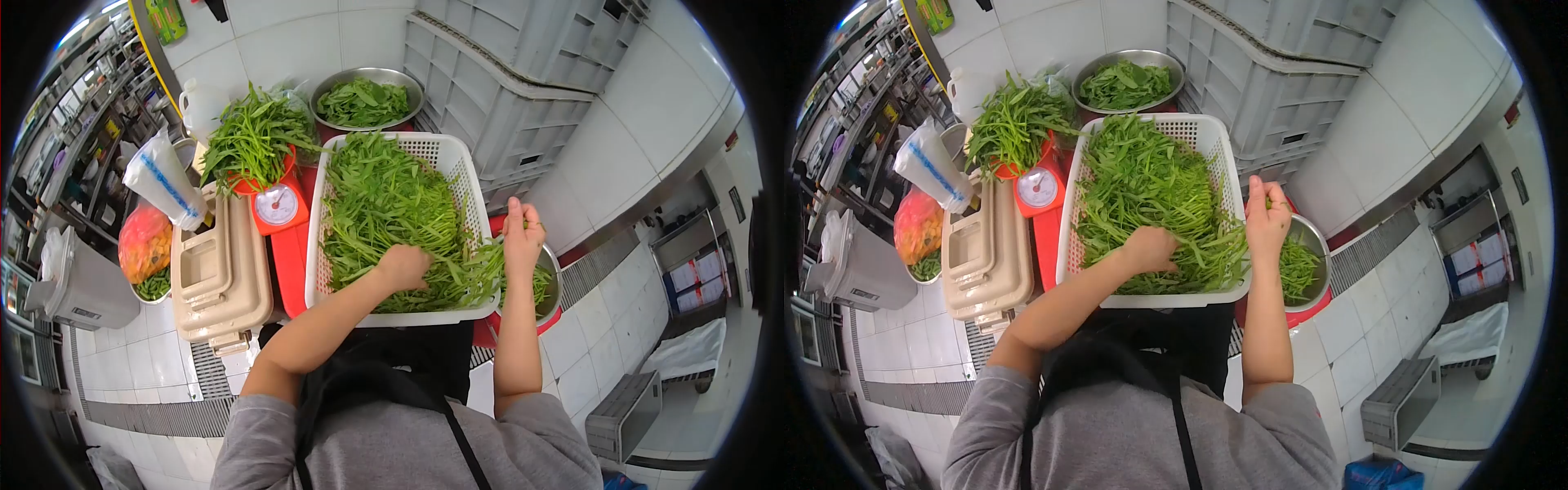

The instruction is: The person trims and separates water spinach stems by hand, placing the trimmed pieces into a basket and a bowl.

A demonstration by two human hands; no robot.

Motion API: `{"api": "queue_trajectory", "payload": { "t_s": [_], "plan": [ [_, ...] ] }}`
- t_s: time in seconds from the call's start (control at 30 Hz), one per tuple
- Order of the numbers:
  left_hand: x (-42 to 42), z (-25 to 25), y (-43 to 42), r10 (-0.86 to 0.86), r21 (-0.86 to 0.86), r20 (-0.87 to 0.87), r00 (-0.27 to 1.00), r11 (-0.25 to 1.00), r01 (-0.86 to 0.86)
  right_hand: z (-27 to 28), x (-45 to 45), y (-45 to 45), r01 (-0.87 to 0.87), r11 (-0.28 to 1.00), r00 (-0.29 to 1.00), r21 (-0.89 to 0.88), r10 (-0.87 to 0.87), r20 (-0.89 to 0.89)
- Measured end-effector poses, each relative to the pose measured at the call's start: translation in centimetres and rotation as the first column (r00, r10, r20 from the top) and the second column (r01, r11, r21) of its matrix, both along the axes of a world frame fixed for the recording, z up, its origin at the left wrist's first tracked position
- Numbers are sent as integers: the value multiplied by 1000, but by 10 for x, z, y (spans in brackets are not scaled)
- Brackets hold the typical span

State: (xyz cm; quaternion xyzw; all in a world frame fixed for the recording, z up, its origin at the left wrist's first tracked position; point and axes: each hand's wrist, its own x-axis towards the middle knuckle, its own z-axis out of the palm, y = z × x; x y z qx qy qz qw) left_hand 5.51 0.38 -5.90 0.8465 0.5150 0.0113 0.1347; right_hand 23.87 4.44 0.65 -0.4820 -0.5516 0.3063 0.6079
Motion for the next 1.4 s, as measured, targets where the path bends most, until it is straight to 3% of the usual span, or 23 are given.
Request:
{"api": "queue_trajectory", "payload": {
  "t_s": [0.03, 0.13, 0.17, 0.27, 0.37, 0.47, 0.6, 0.7, 0.83, 0.87, 0.97, 1.07, 1.17, 1.23, 1.27, 1.3, 1.37, 1.4],
  "plan": [
    [3, 0, 0, -55, -10, -97, 994, 998, 54, -2, 3, -1, -2, 1000, 1000, -2, 2, 14],
    [-1, 16, 5, 80, 99, 141, 987, 991, -95, -9, 8, -1, -47, 998, 998, -49, 48, 28],
    [-7, 26, 13, 131, 52, 294, 947, 987, -153, -9, 6, -3, -99, 992, 995, -78, 101, 15],
    [-36, 110, 23, 360, -155, 643, 676, 925, -346, -10, -13, -10, -255, 959, 966, -123, 258, 8],
    [-62, 156, 33, 346, -251, 893, 287, 914, -319, 22, -42, -27, -426, 855, 903, -297, 419, -89],
    [-67, 180, 26, 365, -302, 924, 117, 882, -363, 24, -64, -23, -492, 867, 870, -74, 491, -36],
    [-67, 181, 19, 257, -188, 963, 77, 851, -490, 47, -84, -34, -551, 818, 834, 168, 535, 134],
    [-66, 171, 16, 210, -81, 961, 180, 836, -543, 54, -104, -38, -377, 870, 917, 317, 304, 257],
    [-53, 174, -3, 240, -21, 924, 296, 808, -588, 63, -112, -31, -398, 916, 893, 48, 375, 250],
    [-54, 168, -1, 204, 3, 939, 275, 799, -602, 62, -113, -31, -420, 906, 881, 61, 390, 268],
    [-60, 156, 3, 159, -45, 977, 141, 804, -593, 54, -113, -28, -471, 868, 866, 155, 422, 270],
    [-67, 151, 3, 297, -371, 927, -227, 803, -467, 44, -112, -25, -431, 838, 902, 336, 388, 189],
    [-87, 131, 19, 242, -500, 838, -488, 699, -512, 35, -99, -26, -308, 856, 951, 415, 267, 155],
    [-104, 115, 26, 189, -455, 830, -525, 774, -441, 25, -79, -16, -187, 876, 982, 445, 162, 93],
    [-107, 109, 29, 209, -479, 810, -548, 774, -414, 14, -64, -8, -135, 947, 989, 291, 144, -11],
    [-107, 102, 31, 276, -447, 871, -406, 787, -425, 4, -46, 0, -94, 987, 988, 127, 108, -111],
    [-104, 84, 35, 376, -378, 922, -92, 822, -427, -2, -17, 11, -117, 993, 948, 33, 121, -293],
    [-94, 81, 34, 504, -393, 855, 122, 782, -483, 1, -8, 10, -67, 998, 952, 12, 67, -299]
  ]
}}
